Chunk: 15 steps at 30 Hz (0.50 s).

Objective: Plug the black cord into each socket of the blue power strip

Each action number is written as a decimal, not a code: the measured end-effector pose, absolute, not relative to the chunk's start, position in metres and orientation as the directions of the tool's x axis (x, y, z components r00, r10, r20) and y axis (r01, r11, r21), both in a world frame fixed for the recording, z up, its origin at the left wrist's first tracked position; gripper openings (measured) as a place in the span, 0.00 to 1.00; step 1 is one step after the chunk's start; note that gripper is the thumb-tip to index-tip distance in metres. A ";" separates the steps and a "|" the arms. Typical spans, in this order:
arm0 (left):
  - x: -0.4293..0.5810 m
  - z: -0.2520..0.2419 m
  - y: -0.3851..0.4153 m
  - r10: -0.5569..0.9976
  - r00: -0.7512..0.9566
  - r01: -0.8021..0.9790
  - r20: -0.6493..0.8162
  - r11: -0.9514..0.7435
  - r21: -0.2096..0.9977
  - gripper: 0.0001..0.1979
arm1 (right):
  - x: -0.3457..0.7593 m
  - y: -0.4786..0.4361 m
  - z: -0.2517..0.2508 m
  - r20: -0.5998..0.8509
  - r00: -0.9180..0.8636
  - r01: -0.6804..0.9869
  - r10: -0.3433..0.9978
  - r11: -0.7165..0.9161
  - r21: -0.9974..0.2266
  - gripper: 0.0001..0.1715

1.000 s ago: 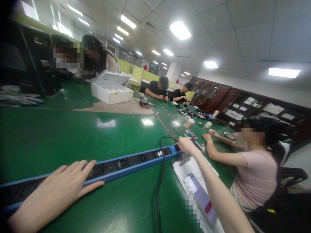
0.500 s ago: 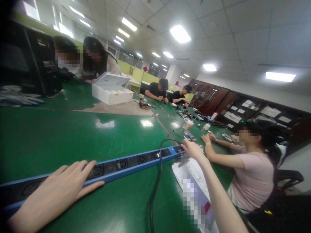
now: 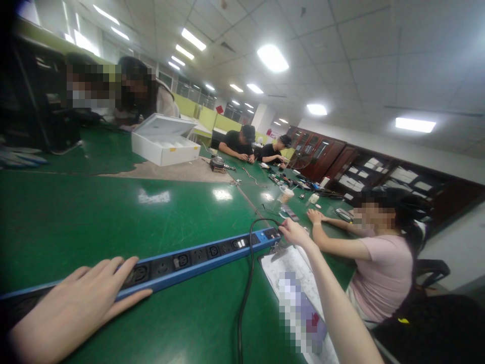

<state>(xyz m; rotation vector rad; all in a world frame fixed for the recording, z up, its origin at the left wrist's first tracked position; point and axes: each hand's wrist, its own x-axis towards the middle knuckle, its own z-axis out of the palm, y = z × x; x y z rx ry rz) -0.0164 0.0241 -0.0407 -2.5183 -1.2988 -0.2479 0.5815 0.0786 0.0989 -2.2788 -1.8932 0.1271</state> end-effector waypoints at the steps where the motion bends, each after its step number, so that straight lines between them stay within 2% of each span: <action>1: -0.016 -0.041 0.024 0.767 0.578 0.816 0.278 -0.544 -0.196 0.27 | 0.583 0.082 0.096 0.039 0.181 0.967 0.983 -0.171 -0.189 0.13; 6: -0.017 -0.045 0.023 0.764 0.579 0.816 0.286 -0.541 -0.207 0.29 | 0.587 0.100 0.079 0.055 0.136 0.983 0.989 -0.128 -0.132 0.17; 13: -0.015 -0.046 0.025 0.758 0.584 0.811 0.289 -0.545 -0.211 0.27 | 0.591 0.114 0.077 0.059 0.207 0.978 0.977 -0.205 -0.039 0.22; 15: -0.014 -0.045 0.025 0.761 0.572 0.819 0.305 -0.545 -0.177 0.28 | 0.592 0.116 0.077 0.085 0.215 0.976 0.973 -0.216 -0.009 0.22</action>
